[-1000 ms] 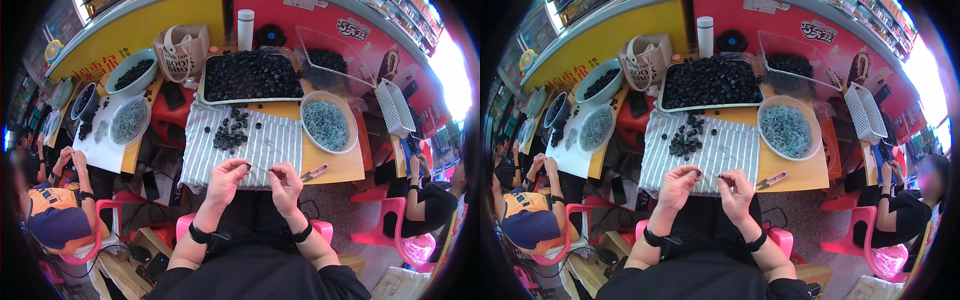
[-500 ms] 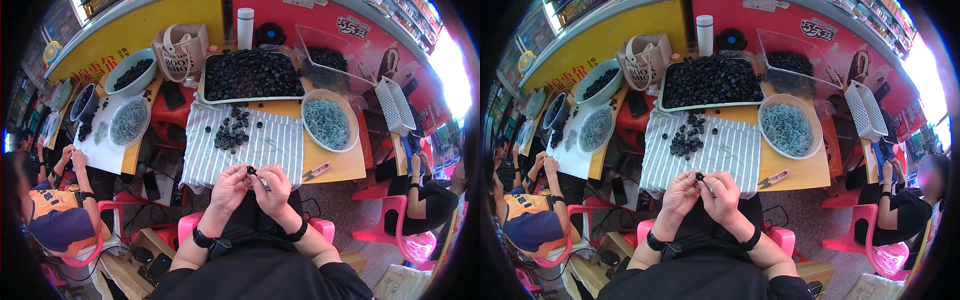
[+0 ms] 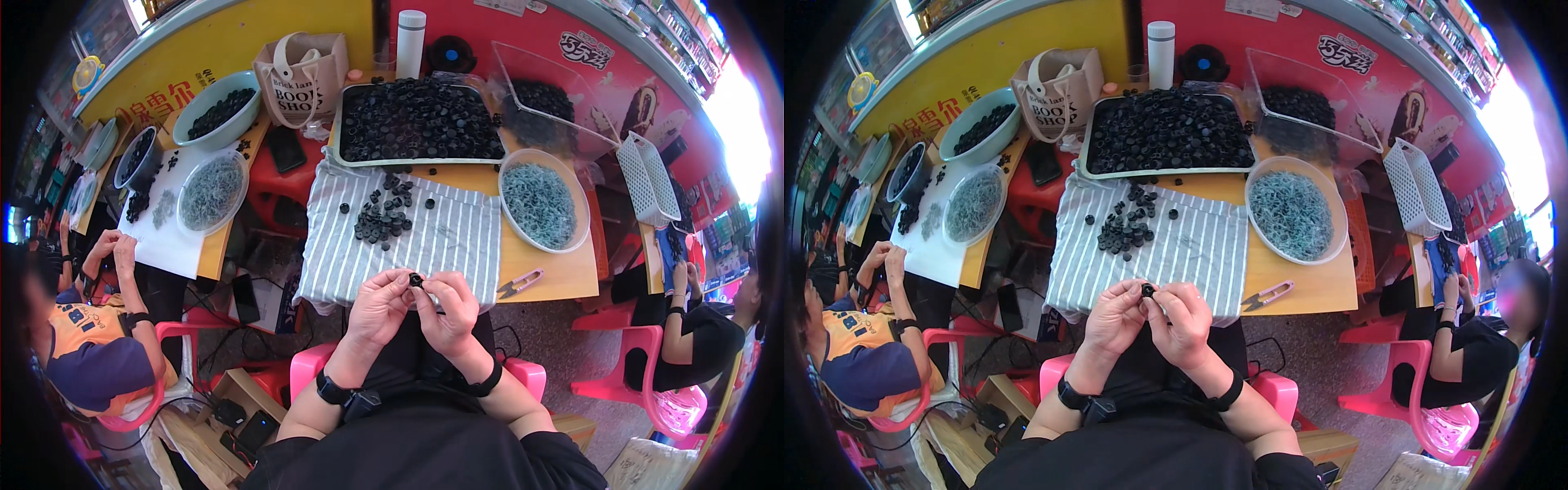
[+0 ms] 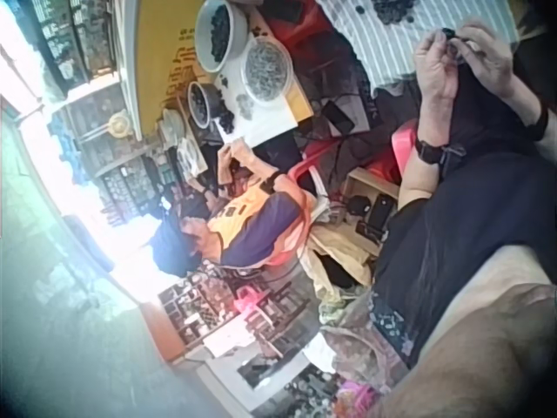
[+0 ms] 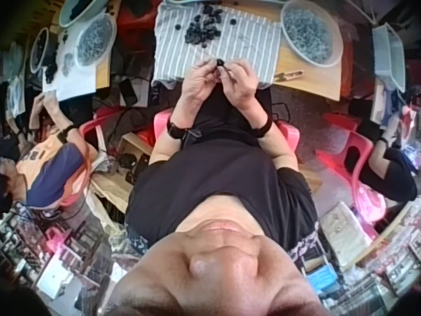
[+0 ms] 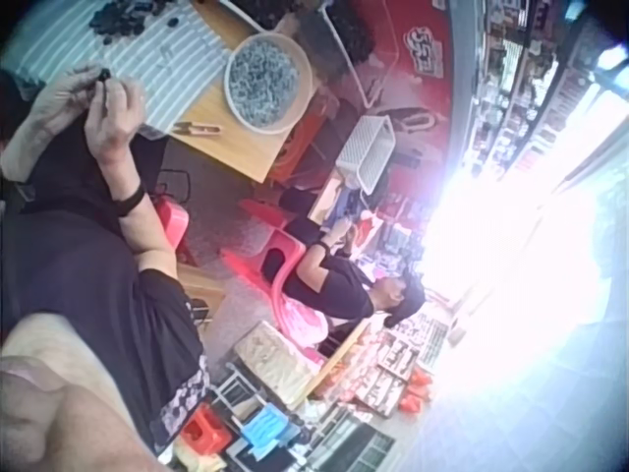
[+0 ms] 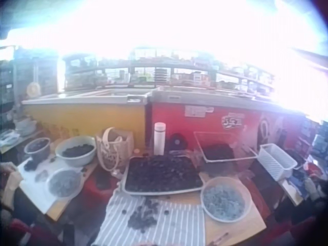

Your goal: Manually assembling small black plastic components at a workstation.

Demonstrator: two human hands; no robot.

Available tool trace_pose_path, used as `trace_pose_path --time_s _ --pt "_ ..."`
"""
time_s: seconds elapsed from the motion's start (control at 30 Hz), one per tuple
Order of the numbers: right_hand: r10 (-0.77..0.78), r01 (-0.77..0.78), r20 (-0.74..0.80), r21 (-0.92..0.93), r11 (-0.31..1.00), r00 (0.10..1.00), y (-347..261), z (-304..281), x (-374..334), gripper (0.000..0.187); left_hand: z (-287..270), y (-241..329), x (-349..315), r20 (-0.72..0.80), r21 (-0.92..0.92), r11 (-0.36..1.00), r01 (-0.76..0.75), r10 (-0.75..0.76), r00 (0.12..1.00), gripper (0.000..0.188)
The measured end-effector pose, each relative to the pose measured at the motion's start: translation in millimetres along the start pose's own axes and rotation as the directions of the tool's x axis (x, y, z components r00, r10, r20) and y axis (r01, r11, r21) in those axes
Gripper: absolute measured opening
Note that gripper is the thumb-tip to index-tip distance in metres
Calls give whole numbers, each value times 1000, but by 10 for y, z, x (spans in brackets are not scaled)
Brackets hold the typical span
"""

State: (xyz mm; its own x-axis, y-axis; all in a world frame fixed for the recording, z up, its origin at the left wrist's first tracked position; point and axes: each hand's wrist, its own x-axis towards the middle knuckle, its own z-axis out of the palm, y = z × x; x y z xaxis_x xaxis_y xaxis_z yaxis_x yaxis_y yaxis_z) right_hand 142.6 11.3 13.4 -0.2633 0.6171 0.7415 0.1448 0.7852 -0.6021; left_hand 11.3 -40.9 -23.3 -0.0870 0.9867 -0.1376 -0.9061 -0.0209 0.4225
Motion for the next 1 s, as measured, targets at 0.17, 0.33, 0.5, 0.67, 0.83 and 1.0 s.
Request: trace_pose_path --time_s 0.17,0.33,0.5,0.67,0.83,1.0 --pt "-3 3 -7 -5 1000 1000 3 3 -2 20 5 -11 -1 -7 10 1000 -4 4 1000 17" --pt "-42 42 28 -30 999 999 22 -1 -15 22 -8 -23 -8 -7 -3 1000 -3 3 1000 16" --pt "-37 38 23 -19 999 999 32 1 -65 21 24 -32 -22 -25 31 999 -23 24 999 15" --pt "-54 55 11 -22 998 998 54 11 -81 23 30 -52 -29 -19 32 998 -47 48 999 15" --pt "-131 135 57 -63 989 990 36 -3 -30 23 -5 -79 -23 -12 44 996 -81 82 997 14" --pt "-140 145 70 -77 986 988 28 -11 7 22 -13 -91 -20 -5 56 993 -101 101 995 14"
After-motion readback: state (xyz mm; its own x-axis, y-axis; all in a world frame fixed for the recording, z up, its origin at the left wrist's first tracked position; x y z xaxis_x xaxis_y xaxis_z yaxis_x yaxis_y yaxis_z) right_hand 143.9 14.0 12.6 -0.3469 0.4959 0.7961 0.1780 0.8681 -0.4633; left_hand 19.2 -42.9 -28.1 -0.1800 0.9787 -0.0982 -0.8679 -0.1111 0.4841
